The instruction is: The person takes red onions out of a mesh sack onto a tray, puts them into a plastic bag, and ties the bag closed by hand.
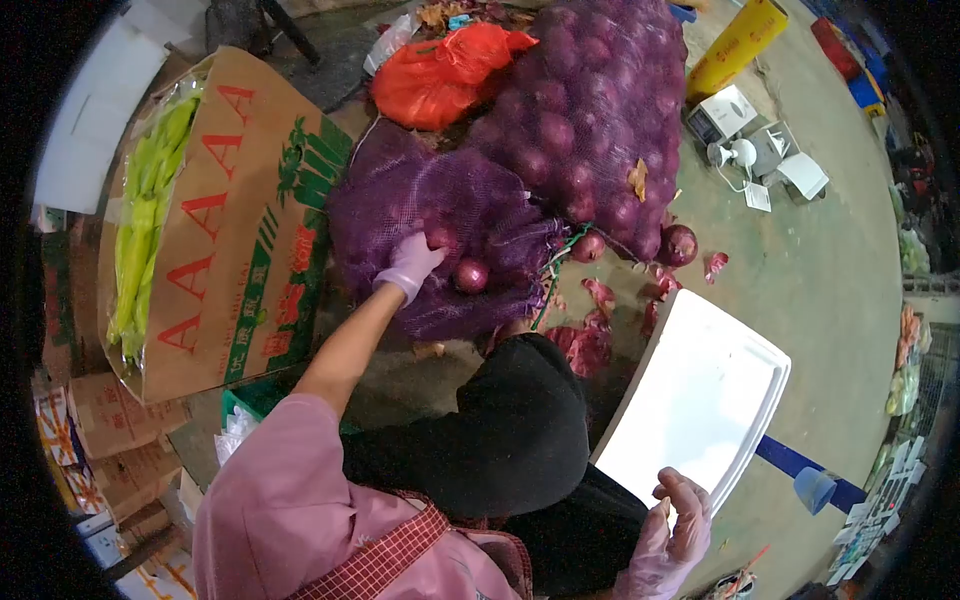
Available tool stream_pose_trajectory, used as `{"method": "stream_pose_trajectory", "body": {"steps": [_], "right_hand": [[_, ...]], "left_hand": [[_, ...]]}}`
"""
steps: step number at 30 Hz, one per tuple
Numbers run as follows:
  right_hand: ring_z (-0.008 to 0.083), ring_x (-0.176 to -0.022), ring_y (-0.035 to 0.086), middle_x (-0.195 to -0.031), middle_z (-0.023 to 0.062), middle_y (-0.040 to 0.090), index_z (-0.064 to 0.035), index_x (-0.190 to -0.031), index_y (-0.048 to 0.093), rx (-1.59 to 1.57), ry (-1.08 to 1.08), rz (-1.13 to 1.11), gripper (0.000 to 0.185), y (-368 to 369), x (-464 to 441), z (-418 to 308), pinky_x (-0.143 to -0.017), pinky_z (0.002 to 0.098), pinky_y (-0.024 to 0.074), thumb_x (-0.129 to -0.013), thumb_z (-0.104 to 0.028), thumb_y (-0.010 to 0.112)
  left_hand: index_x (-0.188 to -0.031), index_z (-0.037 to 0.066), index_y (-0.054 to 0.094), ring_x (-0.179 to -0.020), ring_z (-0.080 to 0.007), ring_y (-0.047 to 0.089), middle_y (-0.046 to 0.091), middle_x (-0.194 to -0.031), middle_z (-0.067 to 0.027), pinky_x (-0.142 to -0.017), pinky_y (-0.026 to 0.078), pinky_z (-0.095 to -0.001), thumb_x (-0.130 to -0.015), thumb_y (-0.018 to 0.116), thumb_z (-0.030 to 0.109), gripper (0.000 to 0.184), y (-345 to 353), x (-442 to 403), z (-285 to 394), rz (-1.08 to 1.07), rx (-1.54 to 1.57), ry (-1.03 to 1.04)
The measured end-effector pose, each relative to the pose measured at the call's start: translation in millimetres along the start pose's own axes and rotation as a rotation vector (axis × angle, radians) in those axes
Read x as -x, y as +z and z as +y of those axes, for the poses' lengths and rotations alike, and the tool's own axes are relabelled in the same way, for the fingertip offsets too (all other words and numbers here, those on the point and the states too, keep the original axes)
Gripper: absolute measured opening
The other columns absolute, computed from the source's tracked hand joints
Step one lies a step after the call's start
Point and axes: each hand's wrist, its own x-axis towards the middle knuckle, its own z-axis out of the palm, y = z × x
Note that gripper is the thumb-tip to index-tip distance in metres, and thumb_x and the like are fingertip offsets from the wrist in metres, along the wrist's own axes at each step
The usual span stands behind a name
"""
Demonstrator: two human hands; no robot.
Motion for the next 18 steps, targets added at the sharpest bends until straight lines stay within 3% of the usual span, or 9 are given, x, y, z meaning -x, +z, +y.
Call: {"method": "stream_pose_trajectory", "body": {"steps": [2, 4, 5, 6, 8, 9, 11, 17, 18], "right_hand": [[0.0165, -0.084, 0.052, -0.097, 0.0087, 0.058, 0.0021, -0.101, 0.061, 0.004, 0.003, 0.001, 0.028, -0.4, -1.2, 1.7, -0.079, 0.0292, 0.0425, -0.090, -0.023, 0.057], [0.0165, -0.084, 0.051, -0.098, 0.0090, 0.058, 0.0020, -0.101, 0.062, 0.003, 0.003, -0.027, 0.028, -1.6, -1.7, 3.9, -0.079, 0.0293, 0.0425, -0.090, -0.023, 0.058], [0.0165, -0.084, 0.051, -0.098, 0.0090, 0.058, 0.0020, -0.101, 0.062, 0.004, 0.002, -0.024, 0.028, -2.0, -1.3, 5.1, -0.079, 0.0293, 0.0425, -0.090, -0.023, 0.058], [0.0165, -0.085, 0.051, -0.098, 0.0090, 0.058, 0.0020, -0.102, 0.062, -0.001, 0.004, -0.020, 0.028, -1.6, -1.0, 5.0, -0.079, 0.0293, 0.0425, -0.090, -0.023, 0.058], [0.0165, -0.085, 0.051, -0.099, 0.0091, 0.058, 0.0020, -0.102, 0.062, -0.010, 0.008, -0.014, 0.028, -2.0, -0.3, 5.0, -0.079, 0.0292, 0.0425, -0.090, -0.023, 0.058], [0.0164, -0.085, 0.051, -0.099, 0.0090, 0.058, 0.0021, -0.102, 0.062, -0.005, 0.006, -0.015, 0.028, -2.4, -0.3, 4.9, -0.079, 0.0292, 0.0424, -0.090, -0.023, 0.058], [0.0164, -0.085, 0.052, -0.099, 0.0088, 0.058, 0.0021, -0.102, 0.062, -0.007, 0.005, -0.016, 0.028, -3.8, 2.6, 5.7, -0.079, 0.0291, 0.0423, -0.090, -0.023, 0.058], [0.0166, -0.085, 0.052, -0.099, 0.0089, 0.058, 0.0015, -0.101, 0.062, -0.012, -0.038, -0.029, 0.026, -5.2, 9.5, 1.5, -0.080, 0.0293, 0.0426, -0.089, -0.022, 0.059], [0.0167, -0.085, 0.053, -0.098, 0.0090, 0.058, 0.0014, -0.101, 0.061, -0.016, -0.067, -0.043, 0.025, -5.7, 9.4, 2.8, -0.079, 0.0293, 0.0430, -0.089, -0.021, 0.059]], "left_hand": [[-0.114, 0.004, 0.058, -0.103, -0.0364, 0.059, 0.062, -0.108, -0.0214, -0.090, 0.045, -0.0446, -0.071, 0.072, 0.042, 0.059, 39.3, -30.7, -16.1, 0.056, -0.032, 0.030], [-0.121, 0.002, 0.054, -0.108, -0.0362, 0.057, 0.061, -0.111, -0.0241, -0.093, 0.045, -0.0429, -0.068, 0.074, 0.042, 0.070, 42.6, -35.0, 0.1, 0.161, -0.085, -0.214], [-0.131, 0.001, 0.043, -0.113, -0.0371, 0.054, 0.057, -0.116, -0.0270, -0.097, 0.043, -0.0416, -0.066, 0.076, 0.041, 0.083, 40.3, -38.3, 4.4, 0.159, -0.043, -0.213], [-0.131, 0.001, 0.043, -0.113, -0.0371, 0.054, 0.057, -0.116, -0.0270, -0.097, 0.043, -0.0416, -0.066, 0.076, 0.041, 0.083, 38.7, -44.2, 3.7, 0.159, -0.042, -0.210], [-0.132, 0.002, 0.040, -0.112, -0.0379, 0.055, 0.057, -0.118, -0.0266, -0.095, 0.044, -0.0412, -0.063, 0.078, 0.036, 0.085, 32.0, -53.1, -4.7, -0.218, 0.045, -0.265], [-0.132, 0.002, 0.040, -0.112, -0.0379, 0.055, 0.057, -0.118, -0.0266, -0.095, 0.044, -0.0412, -0.063, 0.078, 0.036, 0.085, 34.6, -49.3, -10.9, -0.215, 0.041, -0.263], [-0.124, 0.002, 0.049, -0.106, -0.0361, 0.058, 0.060, -0.113, -0.0238, -0.092, 0.047, -0.0410, -0.060, 0.081, 0.033, 0.078, 43.1, -35.4, -28.0, 0.173, 0.342, -0.089], [-0.125, 0.000, 0.048, -0.101, -0.0385, 0.060, 0.063, -0.105, -0.0240, -0.090, 0.048, -0.0411, -0.059, 0.081, 0.036, 0.082, 44.4, -22.7, -40.3, 0.106, 0.144, 0.023], [-0.130, 0.002, 0.042, -0.108, -0.0385, 0.055, 0.057, -0.114, -0.0250, -0.095, 0.045, -0.0411, -0.060, 0.081, 0.034, 0.086, 36.7, -19.6, -33.0, 0.010, 0.180, 0.002]]}}
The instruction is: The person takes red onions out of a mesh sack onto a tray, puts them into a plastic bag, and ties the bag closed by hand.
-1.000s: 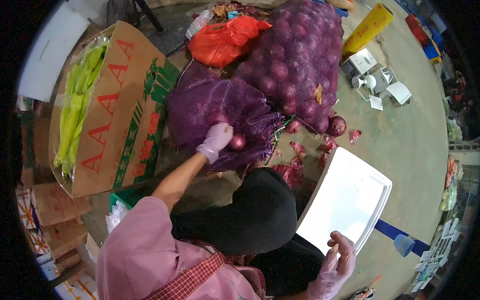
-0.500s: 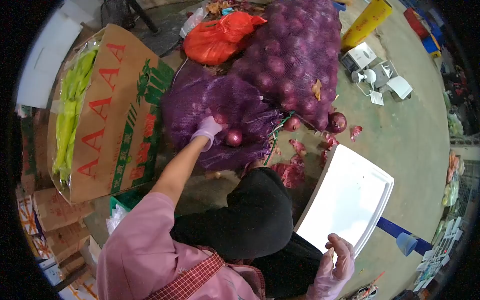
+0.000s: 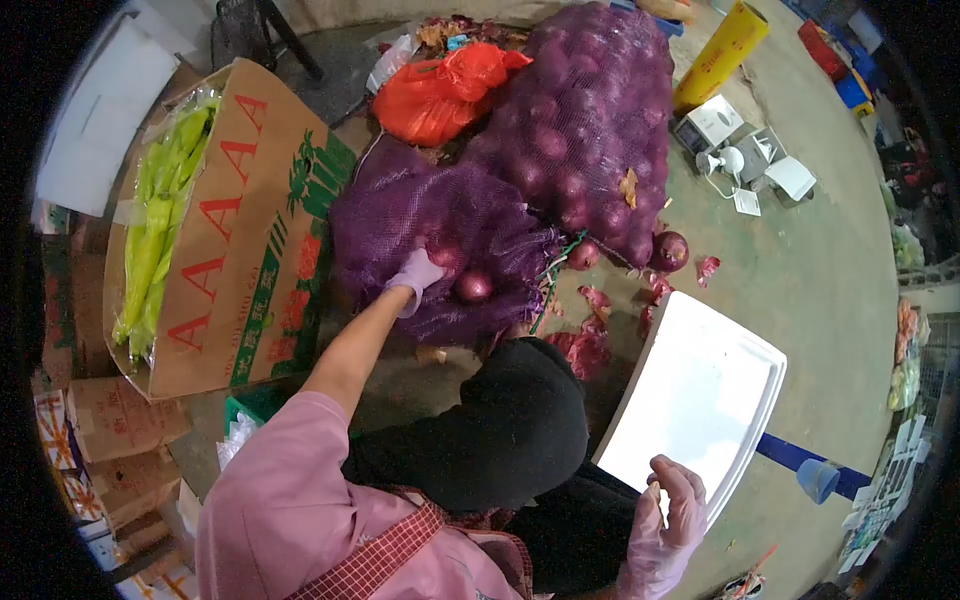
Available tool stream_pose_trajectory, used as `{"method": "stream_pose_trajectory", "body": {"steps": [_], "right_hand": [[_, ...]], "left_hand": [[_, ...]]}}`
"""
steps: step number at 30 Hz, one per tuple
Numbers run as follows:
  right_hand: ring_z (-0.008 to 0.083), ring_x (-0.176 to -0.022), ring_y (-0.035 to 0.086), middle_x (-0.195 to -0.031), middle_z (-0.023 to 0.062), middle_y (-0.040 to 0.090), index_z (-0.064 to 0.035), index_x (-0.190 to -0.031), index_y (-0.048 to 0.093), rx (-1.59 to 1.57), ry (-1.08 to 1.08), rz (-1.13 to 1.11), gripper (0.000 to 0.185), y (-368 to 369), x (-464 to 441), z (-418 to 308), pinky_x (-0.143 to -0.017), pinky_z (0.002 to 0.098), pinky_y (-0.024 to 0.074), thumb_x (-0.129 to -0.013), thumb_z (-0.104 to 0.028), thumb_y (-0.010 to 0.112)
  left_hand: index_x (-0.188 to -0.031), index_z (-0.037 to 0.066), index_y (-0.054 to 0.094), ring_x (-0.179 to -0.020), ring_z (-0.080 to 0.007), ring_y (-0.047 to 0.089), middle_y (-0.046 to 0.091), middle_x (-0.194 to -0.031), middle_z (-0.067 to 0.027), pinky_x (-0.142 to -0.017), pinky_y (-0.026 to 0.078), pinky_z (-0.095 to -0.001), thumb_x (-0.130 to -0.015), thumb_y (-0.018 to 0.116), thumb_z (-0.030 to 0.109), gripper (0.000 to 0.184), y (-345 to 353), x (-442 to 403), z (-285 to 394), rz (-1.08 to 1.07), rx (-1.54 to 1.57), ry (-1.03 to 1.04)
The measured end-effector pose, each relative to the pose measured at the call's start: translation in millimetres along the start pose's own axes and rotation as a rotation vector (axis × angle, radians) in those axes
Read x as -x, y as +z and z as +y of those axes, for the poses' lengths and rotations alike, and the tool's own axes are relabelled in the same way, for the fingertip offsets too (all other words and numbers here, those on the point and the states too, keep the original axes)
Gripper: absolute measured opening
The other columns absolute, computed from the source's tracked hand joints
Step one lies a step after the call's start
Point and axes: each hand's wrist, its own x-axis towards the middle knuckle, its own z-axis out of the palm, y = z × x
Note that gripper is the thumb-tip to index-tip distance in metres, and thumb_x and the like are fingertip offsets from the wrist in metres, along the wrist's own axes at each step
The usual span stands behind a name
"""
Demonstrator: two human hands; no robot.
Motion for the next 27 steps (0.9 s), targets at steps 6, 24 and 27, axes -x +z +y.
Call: {"method": "stream_pose_trajectory", "body": {"steps": [6, 24, 27], "right_hand": [[0.0196, -0.087, 0.056, -0.095, 0.0113, 0.060, 0.0013, -0.100, 0.061, 0.051, -0.030, -0.023, 0.018, -7.0, -1.7, 10.3, -0.080, 0.0305, 0.0449, -0.086, -0.009, 0.058], [0.0160, -0.081, 0.057, -0.086, 0.0098, 0.062, 0.0052, -0.094, 0.063, -0.351, 0.068, -0.324, 0.020, -5.9, -39.9, -2.9, -0.077, 0.0269, 0.0448, -0.087, -0.012, 0.056], [0.0188, -0.096, 0.059, -0.105, 0.0130, 0.060, 0.0053, -0.110, 0.056, -0.274, -0.281, -0.426, 0.033, 16.0, -75.6, 26.3, -0.086, 0.0303, 0.0465, -0.093, -0.021, 0.049]], "left_hand": [[-0.139, 0.015, 0.035, -0.122, -0.0340, 0.046, 0.049, -0.129, -0.0235, -0.102, 0.039, -0.0409, -0.061, 0.080, 0.032, 0.091, -12.0, 21.3, 27.3, -0.017, -0.132, -0.102], [-0.133, 0.014, 0.041, -0.120, -0.0364, 0.047, 0.046, -0.133, -0.0170, -0.099, 0.038, -0.0604, -0.084, 0.061, 0.040, 0.060, -133.6, 159.5, 66.5, -0.889, 1.892, -0.323], [-0.132, 0.007, 0.041, -0.120, -0.0295, 0.050, 0.048, -0.133, -0.0135, -0.103, 0.039, -0.0483, -0.088, 0.060, 0.033, 0.055, -115.2, 166.2, 130.1, -0.892, 1.665, -0.169]]}}
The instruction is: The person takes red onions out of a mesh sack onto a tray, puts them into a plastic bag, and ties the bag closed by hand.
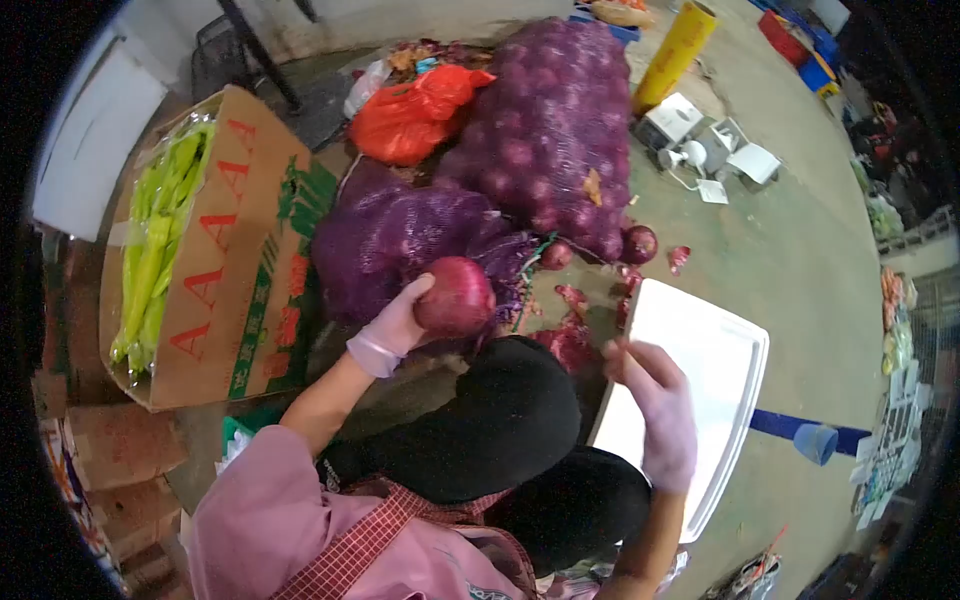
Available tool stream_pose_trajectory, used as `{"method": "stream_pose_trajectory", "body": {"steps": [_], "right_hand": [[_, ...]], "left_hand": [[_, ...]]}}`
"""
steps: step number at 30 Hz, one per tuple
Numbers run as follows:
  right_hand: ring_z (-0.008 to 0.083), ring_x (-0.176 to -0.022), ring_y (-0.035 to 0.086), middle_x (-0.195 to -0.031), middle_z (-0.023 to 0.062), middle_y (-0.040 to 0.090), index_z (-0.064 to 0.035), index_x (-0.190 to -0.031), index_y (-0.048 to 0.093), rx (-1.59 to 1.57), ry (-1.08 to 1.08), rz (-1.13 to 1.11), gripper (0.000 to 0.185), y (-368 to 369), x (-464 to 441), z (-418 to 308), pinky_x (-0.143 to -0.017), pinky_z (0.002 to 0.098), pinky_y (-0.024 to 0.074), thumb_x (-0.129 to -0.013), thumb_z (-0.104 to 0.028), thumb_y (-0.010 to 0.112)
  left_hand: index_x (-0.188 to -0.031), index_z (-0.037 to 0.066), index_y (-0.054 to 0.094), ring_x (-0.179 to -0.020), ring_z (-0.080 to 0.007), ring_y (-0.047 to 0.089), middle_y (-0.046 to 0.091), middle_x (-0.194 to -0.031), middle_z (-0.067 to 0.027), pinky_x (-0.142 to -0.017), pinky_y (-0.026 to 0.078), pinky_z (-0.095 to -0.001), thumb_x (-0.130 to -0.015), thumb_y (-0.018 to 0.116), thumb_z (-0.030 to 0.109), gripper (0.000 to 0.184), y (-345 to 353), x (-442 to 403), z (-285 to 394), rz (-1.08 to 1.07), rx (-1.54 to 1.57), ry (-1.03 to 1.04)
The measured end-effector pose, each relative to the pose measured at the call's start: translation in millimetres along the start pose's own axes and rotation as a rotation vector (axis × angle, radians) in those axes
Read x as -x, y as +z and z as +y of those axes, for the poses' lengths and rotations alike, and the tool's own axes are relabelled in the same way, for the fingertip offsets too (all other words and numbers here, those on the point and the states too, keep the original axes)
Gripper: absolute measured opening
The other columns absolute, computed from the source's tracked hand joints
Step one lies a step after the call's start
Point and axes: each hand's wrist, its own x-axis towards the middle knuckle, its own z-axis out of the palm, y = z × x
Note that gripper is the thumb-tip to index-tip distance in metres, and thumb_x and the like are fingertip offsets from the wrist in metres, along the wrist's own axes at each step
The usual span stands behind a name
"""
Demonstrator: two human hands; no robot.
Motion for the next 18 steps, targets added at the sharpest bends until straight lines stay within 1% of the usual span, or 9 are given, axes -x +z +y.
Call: {"method": "stream_pose_trajectory", "body": {"steps": [1, 5, 7, 8, 10, 11, 13, 14, 18], "right_hand": [[0.0181, -0.107, 0.054, -0.123, 0.0128, 0.055, 0.0033, -0.127, 0.049, -0.419, 0.418, 0.040, 0.045, 3.2, -14.9, 0.7, -0.093, 0.0293, 0.0413, -0.089, -0.020, 0.057], [0.0218, -0.123, 0.042, -0.136, 0.0126, 0.044, -0.0060, -0.145, 0.023, -0.653, 0.340, -0.079, 0.077, 24.4, -32.3, 56.5, -0.104, 0.0323, 0.0311, -0.084, -0.026, 0.065], [0.0221, -0.122, 0.045, -0.138, 0.0119, 0.042, -0.0085, -0.144, 0.025, -0.848, 0.281, 0.010, 0.073, 29.3, -35.8, 77.6, -0.103, 0.0350, 0.0357, -0.085, -0.027, 0.064], [0.0223, -0.121, 0.046, -0.137, 0.0118, 0.043, -0.0089, -0.143, 0.028, -0.972, 0.306, 0.074, 0.070, 26.7, -34.1, 87.2, -0.102, 0.0363, 0.0377, -0.086, -0.030, 0.063], [0.0292, -0.120, 0.048, -0.136, 0.0136, 0.042, -0.0096, -0.141, 0.029, -1.110, 0.390, 0.155, 0.069, 24.1, -14.9, 123.1, -0.101, 0.0424, 0.0416, -0.091, -0.054, 0.046], [0.0302, -0.121, 0.047, -0.135, 0.0138, 0.043, -0.0118, -0.140, 0.031, -1.222, 0.331, 0.152, 0.069, 23.0, -5.5, 136.9, -0.097, 0.0459, 0.0450, -0.089, -0.055, 0.050], [0.0305, -0.122, 0.045, -0.135, 0.0137, 0.042, -0.0138, -0.139, 0.033, -1.326, 0.320, 0.331, 0.071, 30.2, 15.7, 152.5, -0.092, 0.0479, 0.0478, -0.085, -0.055, 0.056], [0.0309, -0.122, 0.044, -0.134, 0.0140, 0.043, -0.0142, -0.137, 0.035, -1.395, 0.315, 0.388, 0.071, 30.9, 23.3, 169.0, -0.092, 0.0502, 0.0464, -0.082, -0.053, 0.060], [0.0314, -0.117, 0.047, -0.129, 0.0126, 0.047, -0.0144, -0.133, 0.041, -1.327, 0.336, 0.655, 0.067, 28.5, 63.5, 193.8, -0.094, 0.0524, 0.0426, -0.081, -0.050, 0.063]], "left_hand": [[-0.132, 0.006, 0.040, -0.116, -0.0250, 0.053, 0.050, -0.129, -0.0120, -0.103, 0.041, -0.0409, -0.090, 0.057, 0.031, 0.052, 14.8, -16.6, -7.0, -0.077, -0.041, -0.010], [-0.133, 0.004, 0.039, -0.110, -0.0181, 0.053, 0.052, -0.122, -0.0096, -0.099, 0.042, -0.0347, -0.090, 0.059, 0.028, 0.053, 80.8, -68.8, -36.4, -0.206, -0.488, 0.074], [-0.135, 0.003, 0.038, -0.108, -0.0129, 0.050, 0.053, -0.118, -0.0054, -0.096, 0.040, -0.0273, -0.090, 0.061, 0.025, 0.056, 99.6, -76.6, -51.7, -0.276, -0.691, 0.056], [-0.137, 0.002, 0.037, -0.106, -0.0114, 0.051, 0.054, -0.114, -0.0038, -0.094, 0.040, -0.0246, -0.091, 0.059, 0.024, 0.055, 100.3, -85.8, -59.6, -0.438, -0.821, 0.271], [-0.135, 0.001, 0.041, -0.104, -0.0128, 0.053, 0.056, -0.115, -0.0054, -0.091, 0.043, -0.0251, -0.093, 0.057, 0.022, 0.050, 97.6, -78.6, -57.1, -0.445, -0.699, -0.027], [-0.124, 0.000, 0.053, -0.101, -0.0126, 0.056, 0.059, -0.114, -0.0077, -0.088, 0.046, -0.0275, -0.091, 0.058, 0.020, 0.039, 80.9, -81.4, -61.3, -0.332, -0.629, -0.057], [-0.106, 0.001, 0.065, -0.096, -0.0124, 0.059, 0.064, -0.105, -0.0084, -0.085, 0.047, -0.0276, -0.087, 0.061, 0.016, 0.025, 45.1, -73.0, -36.1, -0.030, -1.116, 0.112], [-0.090, 0.001, 0.069, -0.085, -0.0123, 0.061, 0.067, -0.087, -0.0062, -0.078, 0.048, -0.0272, -0.084, 0.061, 0.012, 0.015, 9.5, -79.2, -32.4, 0.198, -1.101, 0.340], [-0.085, 0.000, 0.066, -0.078, -0.0274, 0.065, 0.067, -0.083, -0.0173, -0.073, 0.049, -0.0361, -0.081, 0.059, 0.017, 0.019, -136.6, -50.4, 18.6, 0.851, -1.526, 0.432]]}}
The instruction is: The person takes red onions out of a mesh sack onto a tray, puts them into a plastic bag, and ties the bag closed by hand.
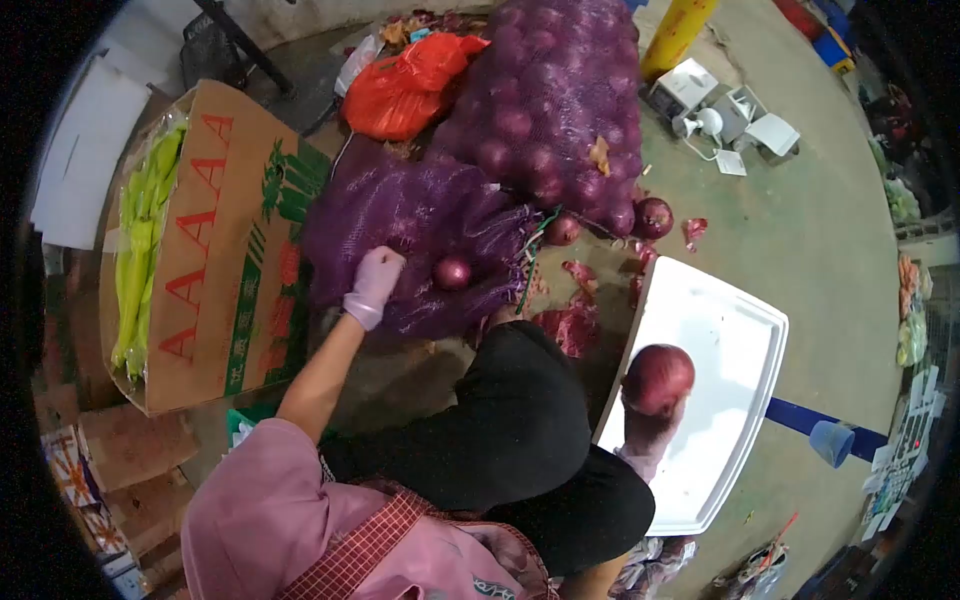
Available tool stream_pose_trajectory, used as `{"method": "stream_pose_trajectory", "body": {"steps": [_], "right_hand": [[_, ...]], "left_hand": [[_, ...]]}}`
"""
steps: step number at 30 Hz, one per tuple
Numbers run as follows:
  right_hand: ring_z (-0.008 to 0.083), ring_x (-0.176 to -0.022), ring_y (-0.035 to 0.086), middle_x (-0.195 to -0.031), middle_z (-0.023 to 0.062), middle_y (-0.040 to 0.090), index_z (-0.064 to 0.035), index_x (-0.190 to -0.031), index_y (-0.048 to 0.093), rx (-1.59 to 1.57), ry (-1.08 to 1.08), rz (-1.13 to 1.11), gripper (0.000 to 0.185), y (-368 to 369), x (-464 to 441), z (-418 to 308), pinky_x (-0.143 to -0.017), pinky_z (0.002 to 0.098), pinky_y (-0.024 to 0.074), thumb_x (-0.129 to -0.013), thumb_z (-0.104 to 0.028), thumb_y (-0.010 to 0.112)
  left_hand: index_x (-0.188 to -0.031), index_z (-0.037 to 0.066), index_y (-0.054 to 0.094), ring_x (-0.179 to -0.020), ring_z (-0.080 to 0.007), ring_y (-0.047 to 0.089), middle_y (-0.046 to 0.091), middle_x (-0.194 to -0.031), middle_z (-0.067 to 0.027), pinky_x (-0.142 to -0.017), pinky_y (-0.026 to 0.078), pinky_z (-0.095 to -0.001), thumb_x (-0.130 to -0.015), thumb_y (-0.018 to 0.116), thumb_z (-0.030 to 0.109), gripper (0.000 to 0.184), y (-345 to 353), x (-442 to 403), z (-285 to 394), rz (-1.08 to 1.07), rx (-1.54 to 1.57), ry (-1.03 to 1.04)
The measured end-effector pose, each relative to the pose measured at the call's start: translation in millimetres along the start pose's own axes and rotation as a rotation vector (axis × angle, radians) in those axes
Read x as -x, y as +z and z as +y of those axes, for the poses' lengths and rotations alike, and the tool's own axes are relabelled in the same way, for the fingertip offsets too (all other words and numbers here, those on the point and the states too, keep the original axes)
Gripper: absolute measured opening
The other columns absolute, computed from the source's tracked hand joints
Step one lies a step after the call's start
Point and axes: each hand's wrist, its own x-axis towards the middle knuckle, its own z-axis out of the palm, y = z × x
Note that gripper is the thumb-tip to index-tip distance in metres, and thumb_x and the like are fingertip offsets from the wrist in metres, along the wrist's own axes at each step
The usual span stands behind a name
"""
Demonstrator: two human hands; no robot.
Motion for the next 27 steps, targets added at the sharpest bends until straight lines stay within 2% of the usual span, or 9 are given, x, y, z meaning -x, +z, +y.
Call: {"method": "stream_pose_trajectory", "body": {"steps": [7, 9, 11, 16, 18, 19, 23, 25, 27], "right_hand": [[0.0310, -0.117, 0.043, -0.129, 0.0145, 0.042, -0.0120, -0.130, 0.042, -0.056, -0.242, 0.492, 0.073, -65.0, 5.0, -1.4, -0.093, 0.0503, 0.0448, -0.071, -0.043, 0.074], [0.0313, -0.117, 0.044, -0.130, 0.0139, 0.042, -0.0127, -0.131, 0.041, -0.017, -0.259, 0.530, 0.076, -65.0, 12.3, -4.7, -0.091, 0.0487, 0.0465, -0.071, -0.044, 0.075], [0.0317, -0.116, 0.044, -0.131, 0.0134, 0.041, -0.0137, -0.131, 0.041, 0.024, -0.264, 0.584, 0.078, -74.9, 17.3, -9.2, -0.090, 0.0464, 0.0483, -0.070, -0.046, 0.076], [0.0322, -0.115, 0.046, -0.132, 0.0134, 0.041, -0.0157, -0.134, 0.039, 0.191, -0.161, 0.612, 0.079, -94.9, 23.1, -26.7, -0.088, 0.0432, 0.0497, -0.071, -0.049, 0.074], [0.0321, -0.115, 0.046, -0.132, 0.0134, 0.041, -0.0157, -0.134, 0.039, 0.238, -0.159, 0.630, 0.079, -99.5, 22.0, -24.5, -0.087, 0.0429, 0.0496, -0.071, -0.050, 0.074], [0.0320, -0.115, 0.046, -0.132, 0.0134, 0.041, -0.0157, -0.134, 0.039, 0.242, -0.165, 0.631, 0.079, -103.3, 23.8, -24.9, -0.087, 0.0427, 0.0496, -0.071, -0.050, 0.073], [0.0318, -0.115, 0.045, -0.132, 0.0133, 0.041, -0.0157, -0.135, 0.038, 0.280, -0.163, 0.660, 0.079, -114.6, 22.4, -20.1, -0.087, 0.0421, 0.0495, -0.072, -0.050, 0.072], [0.0317, -0.115, 0.045, -0.132, 0.0133, 0.041, -0.0157, -0.135, 0.038, 0.317, -0.153, 0.671, 0.079, -116.7, 20.7, -15.9, -0.087, 0.0417, 0.0495, -0.073, -0.051, 0.072], [0.0316, -0.116, 0.045, -0.132, 0.0133, 0.040, -0.0157, -0.135, 0.037, 0.341, -0.144, 0.676, 0.079, -122.2, 21.0, -12.0, -0.086, 0.0414, 0.0495, -0.073, -0.051, 0.071]], "left_hand": [[-0.108, 0.002, 0.064, -0.101, -0.0379, 0.057, 0.063, -0.104, -0.0221, -0.089, 0.044, -0.0415, -0.080, 0.045, 0.005, 0.033, 18.5, 19.3, -69.3, -0.537, 0.031, 0.003], [-0.099, 0.002, 0.065, -0.097, -0.0361, 0.057, 0.063, -0.098, -0.0201, -0.088, 0.045, -0.0397, -0.077, 0.045, 0.000, 0.030, 38.2, 20.3, -53.4, -0.380, -0.256, 0.296], [-0.090, 0.000, 0.062, -0.090, -0.0361, 0.055, 0.061, -0.087, -0.0170, -0.083, 0.045, -0.0383, -0.078, 0.042, -0.004, 0.024, 57.0, -0.2, -45.9, -0.192, -0.040, 0.422], [-0.082, 0.005, 0.063, -0.067, -0.0242, 0.061, 0.064, -0.083, -0.0110, -0.062, 0.048, -0.0376, -0.085, 0.053, 0.005, 0.011, 114.5, -51.9, -102.3, -0.245, 0.528, -0.304], [-0.086, 0.008, 0.067, -0.072, -0.0231, 0.063, 0.065, -0.081, -0.0114, -0.063, 0.050, -0.0337, -0.084, 0.059, 0.015, 0.011, 75.3, -46.4, -56.9, -0.862, -0.164, 0.017], [-0.090, 0.005, 0.069, -0.075, -0.0244, 0.064, 0.067, -0.083, -0.0125, -0.068, 0.051, -0.0354, -0.082, 0.064, 0.023, 0.021, 75.0, -49.3, -56.0, -0.958, 0.227, -0.401], [-0.092, 0.005, 0.069, -0.071, -0.0248, 0.063, 0.068, -0.080, -0.0152, -0.067, 0.051, -0.0391, -0.087, 0.052, 0.023, 0.025, 71.5, -49.5, -43.3, -0.875, -0.002, -0.328], [-0.105, 0.008, 0.065, -0.083, -0.0225, 0.063, 0.067, -0.095, -0.0160, -0.073, 0.050, -0.0364, -0.090, 0.046, 0.027, 0.030, 95.7, -56.8, -69.1, -0.225, -0.120, 0.148], [-0.114, 0.010, 0.059, -0.093, -0.0197, 0.059, 0.062, -0.109, -0.0142, -0.080, 0.047, -0.0346, -0.091, 0.045, 0.032, 0.034, 92.9, -58.5, -68.2, -0.379, 0.061, 0.050]]}}
